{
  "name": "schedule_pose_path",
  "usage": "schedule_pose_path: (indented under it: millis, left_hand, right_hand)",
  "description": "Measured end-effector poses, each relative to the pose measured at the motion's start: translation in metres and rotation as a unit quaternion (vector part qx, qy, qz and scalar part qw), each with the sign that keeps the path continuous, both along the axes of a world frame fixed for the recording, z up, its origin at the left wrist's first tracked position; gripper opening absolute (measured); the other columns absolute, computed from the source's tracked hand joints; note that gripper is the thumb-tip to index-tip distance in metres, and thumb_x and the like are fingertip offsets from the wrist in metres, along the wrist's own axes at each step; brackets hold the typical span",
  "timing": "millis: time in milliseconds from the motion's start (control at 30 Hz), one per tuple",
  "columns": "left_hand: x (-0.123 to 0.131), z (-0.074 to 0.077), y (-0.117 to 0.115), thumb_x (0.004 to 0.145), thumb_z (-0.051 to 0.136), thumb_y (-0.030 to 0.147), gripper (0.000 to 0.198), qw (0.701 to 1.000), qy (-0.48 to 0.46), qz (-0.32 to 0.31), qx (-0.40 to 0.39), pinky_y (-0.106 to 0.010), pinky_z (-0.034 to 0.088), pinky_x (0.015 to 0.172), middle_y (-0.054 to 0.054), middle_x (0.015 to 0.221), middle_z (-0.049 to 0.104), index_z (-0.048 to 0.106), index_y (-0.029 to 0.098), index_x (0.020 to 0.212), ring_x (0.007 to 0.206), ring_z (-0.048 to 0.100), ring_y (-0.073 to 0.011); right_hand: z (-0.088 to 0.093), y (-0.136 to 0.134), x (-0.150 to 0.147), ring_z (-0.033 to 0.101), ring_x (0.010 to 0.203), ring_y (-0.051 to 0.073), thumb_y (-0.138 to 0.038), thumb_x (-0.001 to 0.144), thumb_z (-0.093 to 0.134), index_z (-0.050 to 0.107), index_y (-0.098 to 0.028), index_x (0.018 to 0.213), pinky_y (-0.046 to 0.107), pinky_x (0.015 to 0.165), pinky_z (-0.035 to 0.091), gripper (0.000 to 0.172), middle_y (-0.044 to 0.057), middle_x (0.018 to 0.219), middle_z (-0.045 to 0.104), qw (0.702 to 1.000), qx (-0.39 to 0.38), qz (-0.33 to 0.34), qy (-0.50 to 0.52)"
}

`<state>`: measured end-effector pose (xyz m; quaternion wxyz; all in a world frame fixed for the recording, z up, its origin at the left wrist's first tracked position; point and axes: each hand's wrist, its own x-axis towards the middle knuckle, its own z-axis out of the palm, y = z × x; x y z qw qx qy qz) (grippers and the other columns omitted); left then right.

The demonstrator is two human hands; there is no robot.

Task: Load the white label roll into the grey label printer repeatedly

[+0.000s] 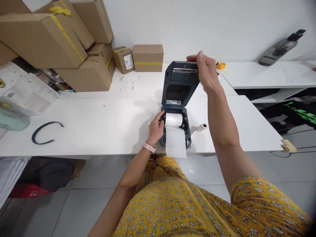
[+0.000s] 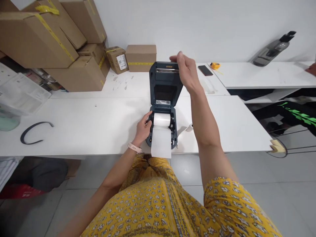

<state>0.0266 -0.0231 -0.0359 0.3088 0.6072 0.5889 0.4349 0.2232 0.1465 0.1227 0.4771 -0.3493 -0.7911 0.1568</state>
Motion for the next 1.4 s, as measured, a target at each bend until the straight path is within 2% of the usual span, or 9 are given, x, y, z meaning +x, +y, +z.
schedule_pose_path:
  millis: [100,333,433,633,833,967,1167,1300,1400]
  left_hand:
    - [0.001,0.004,-0.015,0.099,0.039,0.018,0.045,0.994,0.056,-0.008,0.090,-0.049,0.050,0.112,-0.009,0.164,0.042,0.061,0.023,0.138,0.144,0.049,-0.0274]
    - [-0.011,0.006,-0.096,0.086,0.045,0.003,0.060,0.923,0.234,-0.200,0.229,-0.065,0.020,0.128,-0.010,0.161,0.046,0.057,0.022,0.142,0.159,0.025,-0.0290]
    - [-0.011,-0.009,-0.115,0.092,0.050,0.008,0.051,0.910,0.289,-0.165,0.246,-0.066,0.028,0.124,-0.011,0.159,0.049,0.059,0.025,0.140,0.155,0.032,-0.0310]
    - [0.002,-0.045,-0.120,0.097,0.058,0.021,0.021,0.922,0.248,-0.051,0.294,-0.051,0.052,0.108,-0.005,0.108,0.076,0.075,0.032,0.104,0.114,0.064,-0.0218]
    - [0.004,-0.052,-0.130,0.097,0.060,0.025,0.019,0.910,0.260,0.000,0.324,-0.045,0.052,0.105,-0.005,0.097,0.073,0.077,0.035,0.100,0.104,0.062,-0.0210]
    - [-0.002,-0.052,-0.128,0.097,0.054,0.050,0.026,0.927,0.207,-0.015,0.314,-0.054,0.044,0.114,-0.007,0.110,0.072,0.075,0.034,0.099,0.119,0.058,-0.0270]
    - [-0.004,-0.001,-0.062,0.095,0.048,0.061,0.053,0.980,0.110,0.063,0.156,-0.066,0.023,0.125,-0.007,0.155,0.047,0.063,0.027,0.133,0.157,0.023,-0.0403]
    - [0.013,0.052,-0.007,0.099,0.041,0.060,0.065,0.988,0.114,-0.057,0.090,-0.076,0.025,0.115,-0.006,0.165,0.032,0.044,0.026,0.153,0.158,0.008,-0.0469]
    - [0.027,0.072,0.008,0.101,0.025,0.060,0.064,0.971,0.152,-0.144,0.113,-0.077,0.028,0.112,-0.005,0.163,0.035,0.046,0.028,0.152,0.158,0.012,-0.0462]
  right_hand:
    - [-0.008,-0.016,0.005,0.057,0.127,0.027,-0.084,0.091,0.016,0.062,-0.029,0.132,0.048,0.109,0.047,0.083,0.002,0.121,0.073,1.000,-0.016,0.011,-0.018]
    - [-0.024,-0.127,0.012,0.057,0.132,0.026,-0.062,0.104,0.028,0.064,-0.038,0.132,0.054,0.116,0.045,0.051,0.000,0.136,0.064,0.999,0.019,-0.017,-0.026]
    - [-0.050,-0.158,0.014,0.057,0.133,0.027,-0.050,0.106,0.032,0.061,-0.042,0.136,0.057,0.118,0.042,0.043,-0.001,0.137,0.065,0.999,0.036,0.001,-0.026]
    - [-0.106,-0.197,0.018,0.060,0.132,0.030,-0.036,0.104,0.037,0.056,-0.043,0.144,0.059,0.120,0.039,0.045,0.001,0.136,0.069,0.998,0.037,-0.014,-0.045]
    - [-0.147,-0.222,0.016,0.059,0.136,0.029,-0.024,0.100,0.042,0.042,-0.044,0.154,0.062,0.118,0.041,0.058,0.001,0.142,0.067,0.996,0.060,-0.017,-0.065]
    - [-0.163,-0.232,0.012,0.055,0.141,0.029,-0.027,0.100,0.038,0.037,-0.043,0.158,0.063,0.121,0.038,0.060,0.000,0.145,0.064,0.996,0.049,-0.036,-0.070]
    - [-0.180,-0.236,0.013,0.050,0.146,0.027,-0.038,0.102,0.024,0.032,-0.040,0.161,0.058,0.124,0.035,0.059,-0.001,0.155,0.056,0.996,0.050,-0.030,-0.073]
    - [-0.194,-0.234,0.017,0.053,0.143,0.028,-0.040,0.101,0.022,0.033,-0.040,0.160,0.057,0.123,0.037,0.061,-0.001,0.150,0.061,0.991,0.058,-0.067,-0.103]
    - [-0.201,-0.233,0.018,0.058,0.139,0.028,-0.037,0.099,0.027,0.034,-0.042,0.160,0.057,0.118,0.043,0.061,-0.001,0.147,0.063,0.992,0.084,-0.061,-0.077]
